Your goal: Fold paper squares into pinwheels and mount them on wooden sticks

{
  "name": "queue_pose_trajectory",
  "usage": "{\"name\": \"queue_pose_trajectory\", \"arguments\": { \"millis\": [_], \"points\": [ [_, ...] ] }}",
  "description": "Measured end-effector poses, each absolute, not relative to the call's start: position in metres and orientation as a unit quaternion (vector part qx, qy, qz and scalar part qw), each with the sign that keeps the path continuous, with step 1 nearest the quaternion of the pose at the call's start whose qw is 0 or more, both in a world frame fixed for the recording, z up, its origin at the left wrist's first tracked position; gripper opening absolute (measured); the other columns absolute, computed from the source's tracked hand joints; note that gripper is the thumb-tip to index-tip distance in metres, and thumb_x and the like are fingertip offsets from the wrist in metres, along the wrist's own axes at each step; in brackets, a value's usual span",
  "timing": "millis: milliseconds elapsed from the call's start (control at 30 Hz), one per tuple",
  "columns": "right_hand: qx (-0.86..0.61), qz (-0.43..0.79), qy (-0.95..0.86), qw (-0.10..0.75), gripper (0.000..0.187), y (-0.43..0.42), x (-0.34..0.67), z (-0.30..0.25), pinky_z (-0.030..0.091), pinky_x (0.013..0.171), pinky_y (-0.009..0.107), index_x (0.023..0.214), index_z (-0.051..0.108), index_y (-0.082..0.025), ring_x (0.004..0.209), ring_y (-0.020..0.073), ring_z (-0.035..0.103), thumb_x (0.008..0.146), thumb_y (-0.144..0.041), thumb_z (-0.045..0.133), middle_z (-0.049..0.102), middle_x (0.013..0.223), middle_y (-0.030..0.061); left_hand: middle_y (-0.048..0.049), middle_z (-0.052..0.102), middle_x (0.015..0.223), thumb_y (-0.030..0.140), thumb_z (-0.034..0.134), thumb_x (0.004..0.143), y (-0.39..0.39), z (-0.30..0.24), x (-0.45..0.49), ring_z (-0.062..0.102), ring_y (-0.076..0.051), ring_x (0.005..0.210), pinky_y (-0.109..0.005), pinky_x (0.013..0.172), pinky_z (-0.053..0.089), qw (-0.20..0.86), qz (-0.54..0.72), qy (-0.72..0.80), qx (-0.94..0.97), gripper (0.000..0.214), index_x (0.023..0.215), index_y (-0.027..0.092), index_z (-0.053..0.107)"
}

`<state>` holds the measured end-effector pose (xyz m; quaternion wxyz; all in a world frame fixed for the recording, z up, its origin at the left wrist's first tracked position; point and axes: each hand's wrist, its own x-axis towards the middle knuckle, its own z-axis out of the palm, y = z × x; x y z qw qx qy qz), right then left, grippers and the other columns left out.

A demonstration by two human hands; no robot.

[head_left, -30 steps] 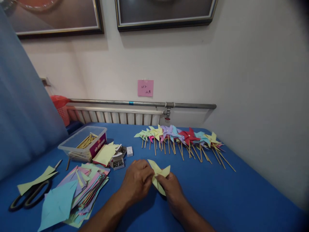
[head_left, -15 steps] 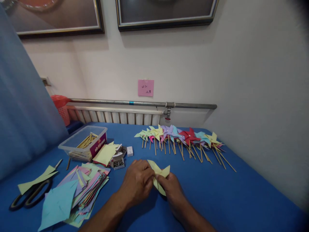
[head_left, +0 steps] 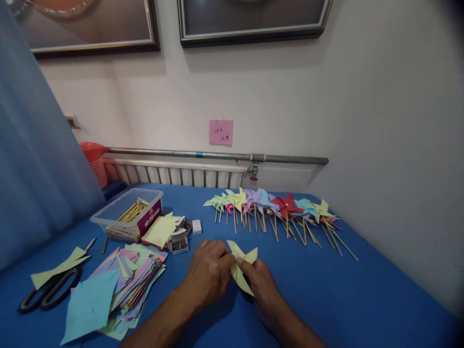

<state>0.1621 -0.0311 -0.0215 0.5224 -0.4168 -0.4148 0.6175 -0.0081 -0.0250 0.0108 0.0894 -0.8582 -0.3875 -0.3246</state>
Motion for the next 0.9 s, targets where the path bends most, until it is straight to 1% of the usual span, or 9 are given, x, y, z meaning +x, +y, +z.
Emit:
{"name": "queue_pose_trajectory", "arguments": {
  "millis": [133, 200, 267, 367, 533, 600, 700, 767, 900],
  "points": [
    [-0.408, 0.629, -0.406, 0.523, 0.035, -0.0301, 0.1620, -0.0226, 0.047, 0.063, 0.027, 0.088, 0.073, -0.017, 0.066, 0.0173, 0.060, 0.079, -0.049, 0.084, 0.070, 0.074, 0.0006, -0.0044, 0.066, 0.085, 0.011, 0.055, 0.095, -0.0240, 0.0103, -0.0097, 0.054, -0.020, 0.076, -0.037, 0.072, 0.032, 0.111, -0.317, -0.383, -0.860, 0.022, 0.083, 0.021, 0.070],
    [-0.410, 0.627, -0.405, 0.524, 0.032, -0.0285, 0.1624, -0.0245, 0.048, 0.064, 0.027, 0.091, 0.074, -0.017, 0.067, 0.0179, 0.062, 0.079, -0.045, 0.083, 0.071, 0.074, 0.0006, -0.0046, 0.066, 0.085, 0.011, 0.056, 0.095, -0.0234, 0.0099, -0.0104, 0.054, -0.020, 0.076, -0.037, 0.072, 0.032, 0.125, -0.319, -0.376, -0.861, 0.021, 0.084, 0.021, 0.070],
    [-0.421, 0.618, -0.407, 0.524, 0.033, -0.0269, 0.1630, -0.0262, 0.050, 0.067, 0.029, 0.094, 0.076, -0.016, 0.070, 0.0202, 0.066, 0.077, -0.043, 0.084, 0.074, 0.077, 0.0022, -0.0046, 0.067, 0.085, 0.012, 0.057, 0.095, -0.0227, 0.0094, -0.0107, 0.054, -0.020, 0.077, -0.037, 0.072, 0.032, 0.133, -0.319, -0.367, -0.863, 0.019, 0.084, 0.021, 0.070],
    [-0.428, 0.613, -0.416, 0.518, 0.034, -0.0262, 0.1635, -0.0272, 0.051, 0.069, 0.030, 0.096, 0.077, -0.016, 0.075, 0.0229, 0.069, 0.077, -0.043, 0.084, 0.078, 0.082, 0.0050, -0.0045, 0.067, 0.086, 0.012, 0.058, 0.094, -0.0221, 0.0087, -0.0104, 0.054, -0.020, 0.076, -0.037, 0.072, 0.032, 0.142, -0.323, -0.358, -0.864, 0.017, 0.085, 0.021, 0.070],
    [-0.410, 0.618, -0.412, 0.529, 0.034, -0.0288, 0.1618, -0.0236, 0.049, 0.067, 0.029, 0.093, 0.077, -0.017, 0.073, 0.0213, 0.068, 0.080, -0.048, 0.084, 0.076, 0.079, 0.0032, -0.0046, 0.067, 0.086, 0.010, 0.059, 0.092, -0.0226, 0.0087, -0.0094, 0.054, -0.020, 0.076, -0.037, 0.072, 0.033, 0.144, -0.322, -0.355, -0.866, 0.016, 0.086, 0.021, 0.070],
    [-0.395, 0.628, -0.407, 0.533, 0.037, -0.0298, 0.1611, -0.0207, 0.049, 0.067, 0.029, 0.093, 0.076, -0.018, 0.072, 0.0205, 0.067, 0.081, -0.052, 0.086, 0.075, 0.079, 0.0027, -0.0045, 0.067, 0.087, 0.009, 0.059, 0.092, -0.0234, 0.0092, -0.0095, 0.055, -0.020, 0.077, -0.036, 0.073, 0.034, 0.122, -0.322, -0.365, -0.865, 0.017, 0.085, 0.020, 0.070],
    [-0.383, 0.643, -0.405, 0.526, 0.041, -0.0302, 0.1614, -0.0175, 0.048, 0.068, 0.029, 0.090, 0.076, -0.018, 0.070, 0.0194, 0.065, 0.078, -0.054, 0.089, 0.075, 0.078, 0.0023, -0.0030, 0.068, 0.087, 0.006, 0.057, 0.091, -0.0248, 0.0104, -0.0099, 0.058, -0.018, 0.080, -0.034, 0.074, 0.035, 0.047, -0.327, -0.391, -0.859, 0.021, 0.087, 0.021, 0.071],
    [-0.390, 0.644, -0.408, 0.517, 0.042, -0.0297, 0.1622, -0.0175, 0.048, 0.068, 0.029, 0.090, 0.076, -0.017, 0.068, 0.0193, 0.065, 0.075, -0.054, 0.090, 0.076, 0.076, 0.0028, -0.0021, 0.068, 0.088, 0.005, 0.057, 0.090, -0.0257, 0.0115, -0.0098, 0.060, -0.018, 0.082, -0.033, 0.076, 0.037, -0.005, -0.331, -0.403, -0.853, 0.023, 0.089, 0.022, 0.073],
    [-0.411, 0.628, -0.412, 0.517, 0.042, -0.0273, 0.1638, -0.0237, 0.050, 0.068, 0.030, 0.093, 0.078, -0.015, 0.069, 0.0210, 0.068, 0.073, -0.050, 0.089, 0.079, 0.080, 0.0056, -0.0022, 0.070, 0.089, 0.006, 0.056, 0.088, -0.0272, 0.0144, -0.0090, 0.062, -0.018, 0.085, -0.034, 0.081, 0.041, -0.071, -0.356, -0.405, -0.839, 0.025, 0.089, 0.022, 0.074]
  ]
}}
